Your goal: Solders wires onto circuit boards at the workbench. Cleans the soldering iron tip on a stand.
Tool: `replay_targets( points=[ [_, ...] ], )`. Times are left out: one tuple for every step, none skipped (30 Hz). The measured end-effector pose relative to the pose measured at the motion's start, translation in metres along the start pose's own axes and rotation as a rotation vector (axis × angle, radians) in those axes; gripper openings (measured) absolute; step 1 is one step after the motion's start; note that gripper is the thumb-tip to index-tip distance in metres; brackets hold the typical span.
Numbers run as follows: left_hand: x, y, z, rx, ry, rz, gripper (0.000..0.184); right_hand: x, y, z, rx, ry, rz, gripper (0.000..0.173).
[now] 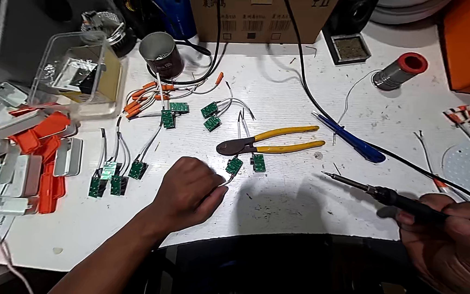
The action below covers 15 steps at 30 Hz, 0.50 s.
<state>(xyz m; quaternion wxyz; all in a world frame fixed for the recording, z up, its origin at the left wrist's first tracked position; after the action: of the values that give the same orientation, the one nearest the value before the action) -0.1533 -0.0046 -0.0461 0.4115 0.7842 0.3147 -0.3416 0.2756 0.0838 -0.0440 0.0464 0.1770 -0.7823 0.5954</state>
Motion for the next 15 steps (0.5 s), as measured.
replay_targets(
  points=[
    [0.0002,0.0001,0.0,-0.001,0.0,0.004,0.022,-0.0005,0.0005,-0.0003,-0.004,-0.005,-0.001,0.008],
    [0.0002,0.0003,-0.0002,-0.001,0.0,0.007,0.022,-0.0012,0.0011,-0.0005,-0.008,-0.01,-0.001,0.008],
    [0.0001,0.0005,-0.0004,-0.001,0.0,0.007,0.022,-0.002,0.0016,-0.0006,-0.008,-0.014,0.0,0.008],
    [-0.0001,0.0006,-0.0004,0.0,0.0,0.007,0.022,-0.0027,0.0022,-0.0005,-0.008,-0.012,-0.002,0.008],
    [-0.0003,0.0008,-0.0006,0.003,0.001,0.009,0.022,-0.0029,0.0024,-0.0004,-0.007,-0.007,-0.008,0.009],
    [-0.0003,0.001,-0.0009,0.005,0.002,0.009,0.023,-0.0027,0.0025,-0.0002,-0.006,0.001,-0.012,0.009],
    [-0.0004,0.0012,-0.0013,0.007,0.002,0.007,0.024,-0.0024,0.0027,0.0002,-0.006,0.013,-0.014,0.009],
    [-0.0003,0.0013,-0.0016,0.008,0.002,0.005,0.024,-0.0021,0.0029,0.0003,-0.006,0.02,-0.018,0.01],
    [-0.0004,0.0014,-0.0018,0.008,0.002,0.003,0.024,-0.0021,0.0031,0.0003,-0.007,0.024,-0.021,0.01],
    [-0.0006,0.0015,-0.0018,0.008,0.002,0.003,0.024,-0.0019,0.0032,0.0003,-0.008,0.024,-0.024,0.01],
    [-0.0008,0.0015,-0.0017,0.008,0.002,0.007,0.024,-0.0014,0.0031,0.0003,-0.01,0.019,-0.024,0.011],
    [-0.0009,0.0015,-0.0016,0.009,0.002,0.011,0.024,-0.001,0.003,0.0002,-0.012,0.009,-0.025,0.011],
    [-0.0009,0.0013,-0.0014,0.011,0.001,0.014,0.024,-0.0008,0.0029,0.0002,-0.015,-0.005,-0.025,0.011],
    [-0.0009,0.0012,-0.0012,0.011,0.001,0.016,0.023,-0.0009,0.0027,0.0003,-0.016,-0.019,-0.019,0.011],
    [-0.0007,0.0013,-0.001,0.01,0.001,0.015,0.023,-0.0012,0.0024,0.0005,-0.014,-0.037,-0.009,0.012]
  ],
)
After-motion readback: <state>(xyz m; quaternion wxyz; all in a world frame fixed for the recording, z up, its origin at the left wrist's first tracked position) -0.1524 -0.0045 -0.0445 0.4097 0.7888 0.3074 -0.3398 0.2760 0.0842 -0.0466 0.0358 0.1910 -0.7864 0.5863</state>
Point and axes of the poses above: each hand's wrist, its own z-axis away from the middle knuckle, its own x-axis out of the palm, y = z × x, the point moved 1 cm from there along -z, towards the middle knuckle, and after that the axes turned 2 degrees about -y, right-handed, at the moved point
